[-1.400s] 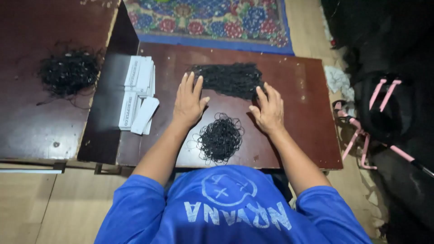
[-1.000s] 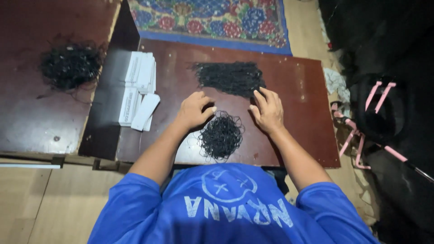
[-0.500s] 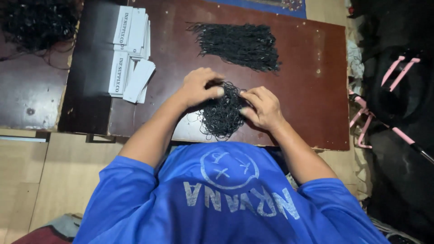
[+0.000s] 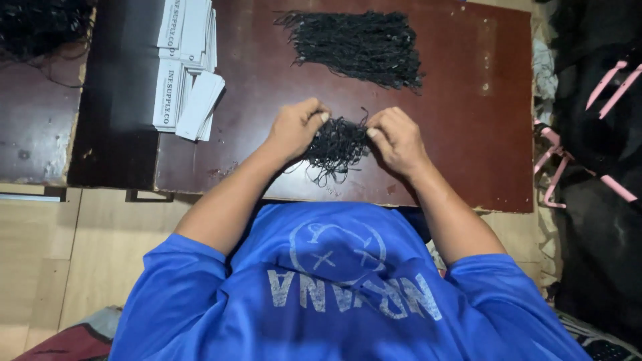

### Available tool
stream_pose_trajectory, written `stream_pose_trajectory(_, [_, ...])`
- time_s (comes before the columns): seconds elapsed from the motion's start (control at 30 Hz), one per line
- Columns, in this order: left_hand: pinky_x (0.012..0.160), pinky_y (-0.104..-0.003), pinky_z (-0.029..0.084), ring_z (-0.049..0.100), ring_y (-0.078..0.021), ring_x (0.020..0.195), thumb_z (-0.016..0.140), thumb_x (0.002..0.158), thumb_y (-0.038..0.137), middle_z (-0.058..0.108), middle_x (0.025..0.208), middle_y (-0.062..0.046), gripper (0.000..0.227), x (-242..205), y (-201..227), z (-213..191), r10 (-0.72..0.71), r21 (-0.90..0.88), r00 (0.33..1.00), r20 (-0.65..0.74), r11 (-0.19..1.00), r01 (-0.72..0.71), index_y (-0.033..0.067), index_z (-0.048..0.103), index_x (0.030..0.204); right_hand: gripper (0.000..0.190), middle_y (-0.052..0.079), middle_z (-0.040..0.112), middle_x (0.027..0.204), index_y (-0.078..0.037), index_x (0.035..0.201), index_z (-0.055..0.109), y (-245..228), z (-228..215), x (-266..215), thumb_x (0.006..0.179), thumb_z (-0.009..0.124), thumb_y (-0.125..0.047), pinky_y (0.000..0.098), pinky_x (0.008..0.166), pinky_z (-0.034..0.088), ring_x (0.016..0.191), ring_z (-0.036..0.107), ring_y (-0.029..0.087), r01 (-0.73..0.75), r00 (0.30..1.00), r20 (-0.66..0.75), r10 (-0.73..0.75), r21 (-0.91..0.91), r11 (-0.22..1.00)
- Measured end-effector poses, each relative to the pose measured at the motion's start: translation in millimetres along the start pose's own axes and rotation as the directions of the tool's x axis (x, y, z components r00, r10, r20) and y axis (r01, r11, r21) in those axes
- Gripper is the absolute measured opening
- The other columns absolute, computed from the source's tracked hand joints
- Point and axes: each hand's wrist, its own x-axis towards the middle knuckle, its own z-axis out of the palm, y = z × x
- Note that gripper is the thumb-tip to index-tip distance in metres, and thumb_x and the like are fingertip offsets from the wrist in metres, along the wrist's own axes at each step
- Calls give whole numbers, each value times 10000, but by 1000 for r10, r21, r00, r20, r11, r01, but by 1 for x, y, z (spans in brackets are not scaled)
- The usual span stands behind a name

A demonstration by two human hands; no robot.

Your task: The person sits at a table and repeatedly picks up black cables from a pile, untangles them, and places them into a separate pile. The hands work continuously throughout the clip, handling the cables one at a time.

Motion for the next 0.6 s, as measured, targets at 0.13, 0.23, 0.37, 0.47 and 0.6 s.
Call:
stream_pose_trajectory(0.13, [859,-360,552,743,-225,952,674,985,297,776,962,6,111,-5,12,-10,-80,-149,994,-79,987,68,261,740,1067,121,108,716,961,-63,942,676,3,-4,-3,1053,638,-90,419,791,534,889,684,327,-98,994,-36,104,140,985])
stream_pose_trajectory(0.23, [862,-352,559,734,-192,919,663,980,253,766,935,2,161,-5,20,-16,-95,-174,992,-88,982,78,279,735,1122,145,89,730,973,-77,953,687,2,-7,-2,1076,622,-118,398,802,531,887,698,298,-184,980,-44,196,186,965])
stream_pose_trajectory(0.37, [944,-406,530,682,-294,1071,661,962,368,729,1087,-72,293,-6,30,-22,189,-83,969,-162,975,-204,187,717,1186,53,123,684,936,-51,1051,696,-4,-7,0,1027,686,-98,420,721,546,830,680,329,-137,977,-148,150,97,986])
stream_pose_trajectory(0.47, [975,-448,488,612,-329,1155,591,884,735,657,1219,-95,667,-13,50,-26,411,130,911,23,902,-411,187,683,1254,106,113,655,870,-51,1051,716,-7,-4,-5,983,736,-131,415,668,547,769,669,326,-42,989,-137,45,24,999])
stream_pose_trajectory(0.6, [859,-460,495,577,-328,1098,867,767,408,618,1191,-72,527,-13,49,-17,414,348,882,225,811,-470,161,693,1199,164,75,565,724,-91,906,711,-21,-1,-1,951,715,-248,411,566,521,632,612,291,133,990,54,-127,-119,984])
